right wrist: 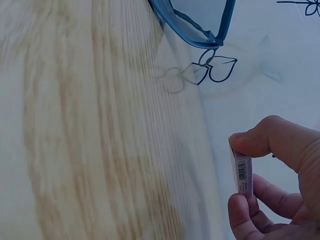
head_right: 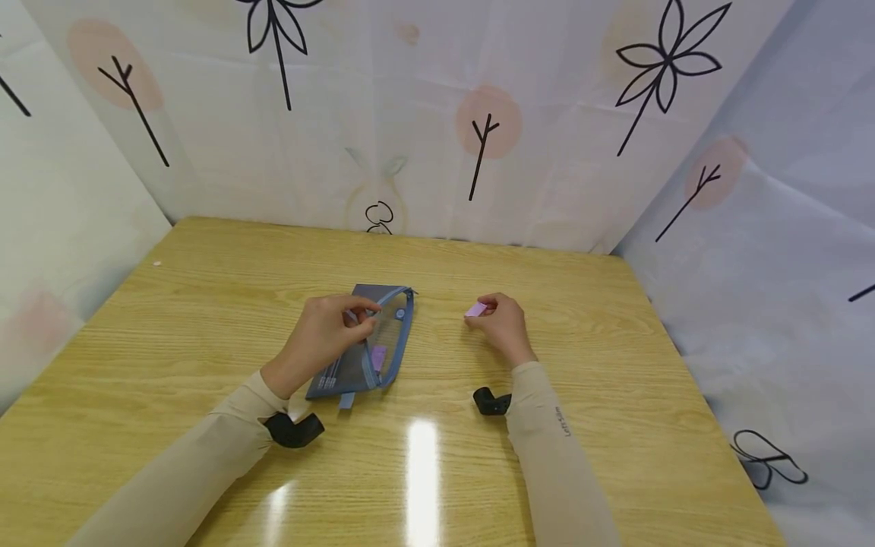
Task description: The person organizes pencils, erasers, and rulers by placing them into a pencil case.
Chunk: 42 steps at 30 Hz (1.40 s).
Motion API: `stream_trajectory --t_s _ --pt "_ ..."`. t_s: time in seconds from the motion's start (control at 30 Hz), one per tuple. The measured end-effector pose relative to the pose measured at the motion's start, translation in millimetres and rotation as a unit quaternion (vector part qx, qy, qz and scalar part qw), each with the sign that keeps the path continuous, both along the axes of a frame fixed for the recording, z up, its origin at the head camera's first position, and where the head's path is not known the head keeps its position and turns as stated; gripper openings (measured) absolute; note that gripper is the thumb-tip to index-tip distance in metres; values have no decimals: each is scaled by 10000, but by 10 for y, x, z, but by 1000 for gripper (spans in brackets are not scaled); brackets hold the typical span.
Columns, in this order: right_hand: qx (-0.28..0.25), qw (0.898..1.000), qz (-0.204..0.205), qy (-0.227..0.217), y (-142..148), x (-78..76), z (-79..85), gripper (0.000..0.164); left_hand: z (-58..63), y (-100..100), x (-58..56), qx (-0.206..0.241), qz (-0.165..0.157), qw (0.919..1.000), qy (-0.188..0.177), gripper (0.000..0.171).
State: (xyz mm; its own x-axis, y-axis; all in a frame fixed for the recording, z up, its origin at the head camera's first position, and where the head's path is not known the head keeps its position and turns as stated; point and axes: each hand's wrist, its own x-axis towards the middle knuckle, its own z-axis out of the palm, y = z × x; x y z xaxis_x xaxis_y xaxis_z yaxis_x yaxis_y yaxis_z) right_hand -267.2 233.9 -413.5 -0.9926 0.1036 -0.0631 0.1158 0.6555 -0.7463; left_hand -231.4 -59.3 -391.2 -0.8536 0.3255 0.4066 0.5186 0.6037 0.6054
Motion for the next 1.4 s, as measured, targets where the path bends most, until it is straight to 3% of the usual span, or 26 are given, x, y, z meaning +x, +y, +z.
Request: stream_trajectory --t_s 0.73,1.4 --pt "-286 9989 376 65 -372 73 86 49 -16 36 -2 -79 26 10000 -2 17" --pt "-448 9959 747 260 -719 57 -66 46 -10 35 5 -109 17 9999 33 17"
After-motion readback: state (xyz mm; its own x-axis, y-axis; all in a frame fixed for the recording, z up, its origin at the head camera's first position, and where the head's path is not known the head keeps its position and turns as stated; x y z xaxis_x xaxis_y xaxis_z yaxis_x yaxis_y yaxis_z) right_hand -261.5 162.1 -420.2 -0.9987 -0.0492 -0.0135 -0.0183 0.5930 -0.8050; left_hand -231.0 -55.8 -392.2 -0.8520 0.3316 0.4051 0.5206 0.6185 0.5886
